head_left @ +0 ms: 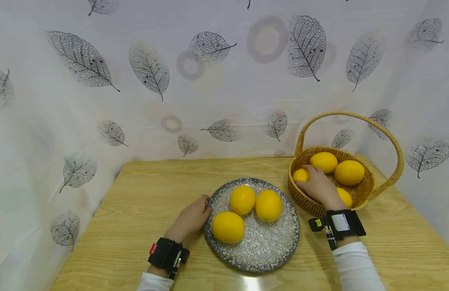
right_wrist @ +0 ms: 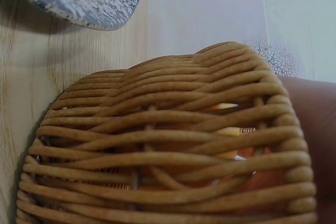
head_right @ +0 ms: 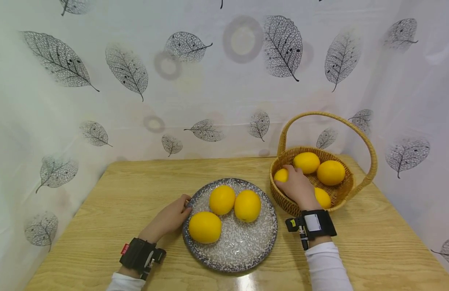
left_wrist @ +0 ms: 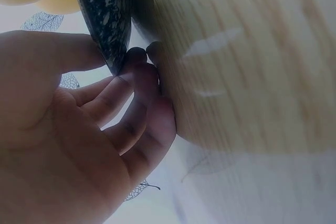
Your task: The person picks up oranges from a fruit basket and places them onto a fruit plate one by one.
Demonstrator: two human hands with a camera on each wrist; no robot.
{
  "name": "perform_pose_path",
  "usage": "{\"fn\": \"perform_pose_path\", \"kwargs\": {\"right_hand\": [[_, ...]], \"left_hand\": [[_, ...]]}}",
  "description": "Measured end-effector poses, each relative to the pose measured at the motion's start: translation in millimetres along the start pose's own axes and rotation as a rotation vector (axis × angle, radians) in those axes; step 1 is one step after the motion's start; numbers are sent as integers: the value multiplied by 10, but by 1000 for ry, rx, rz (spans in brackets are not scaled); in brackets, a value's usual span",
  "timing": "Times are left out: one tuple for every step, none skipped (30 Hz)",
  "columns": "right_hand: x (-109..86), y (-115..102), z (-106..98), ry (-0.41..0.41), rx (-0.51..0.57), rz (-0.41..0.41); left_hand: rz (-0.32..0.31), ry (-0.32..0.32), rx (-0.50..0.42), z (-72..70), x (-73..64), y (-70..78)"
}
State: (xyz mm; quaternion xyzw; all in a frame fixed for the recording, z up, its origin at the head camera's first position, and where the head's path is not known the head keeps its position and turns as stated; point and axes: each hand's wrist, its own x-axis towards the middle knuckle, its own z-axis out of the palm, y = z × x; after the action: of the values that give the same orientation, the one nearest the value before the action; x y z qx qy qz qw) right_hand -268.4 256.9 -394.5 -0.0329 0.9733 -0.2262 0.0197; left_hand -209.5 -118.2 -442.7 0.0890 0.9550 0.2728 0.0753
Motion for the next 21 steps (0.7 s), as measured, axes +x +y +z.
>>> {"fn": "perform_pose_path", "kwargs": {"right_hand": [[-1,-1,-1,2,2,-2],[-3,-2,-2,4,3,-4],[-3,-1,-3,6,4,-6],[-3,0,-3,7,3,-7],[-2,1,-3,9,2,-10],[-2,2,-2,10,1,-11],[0,2,-4,12,2,-13],[2,4,-5,13,0,-15],[3,4,-6,14,0,-16],[4,6,-7,17,0,-16],[3,6,-9,19,2,-18],[3,8,-10,23,4,-20],[1,9,-12,26,6,-21],[0,12,-14,29,7,-21],[-4,12,-17,32,9,-23],[-6,10,-22,36,8,-25],[-7,11,-27,38,7,-28],[-10,12,-33,42,6,-29],[-15,10,-41,47,5,-30],[-20,7,-51,53,5,-31],[-31,-2,-65,58,4,-30]], "left_hand": [[-1,0,1,1,0,1],[-2,0,2,2,1,1],[-4,-1,4,5,2,1],[-7,-2,6,8,4,-1],[-5,-1,9,13,7,-6],[-1,-2,11,15,9,-9],[1,-1,12,15,13,-12],[2,-2,13,16,16,-16],[3,-2,14,15,17,-17],[6,-1,15,14,18,-20],[10,-1,17,12,18,-22],[9,-3,17,11,19,-23],[8,-3,16,10,17,-21],[10,-3,16,9,16,-22],[13,-3,16,8,14,-21],[15,-2,16,8,12,-21],[18,-2,14,7,9,-20],[20,0,14,6,7,-19],[23,1,13,6,6,-19],[26,3,13,6,6,-21],[27,5,12,5,6,-20]]}}
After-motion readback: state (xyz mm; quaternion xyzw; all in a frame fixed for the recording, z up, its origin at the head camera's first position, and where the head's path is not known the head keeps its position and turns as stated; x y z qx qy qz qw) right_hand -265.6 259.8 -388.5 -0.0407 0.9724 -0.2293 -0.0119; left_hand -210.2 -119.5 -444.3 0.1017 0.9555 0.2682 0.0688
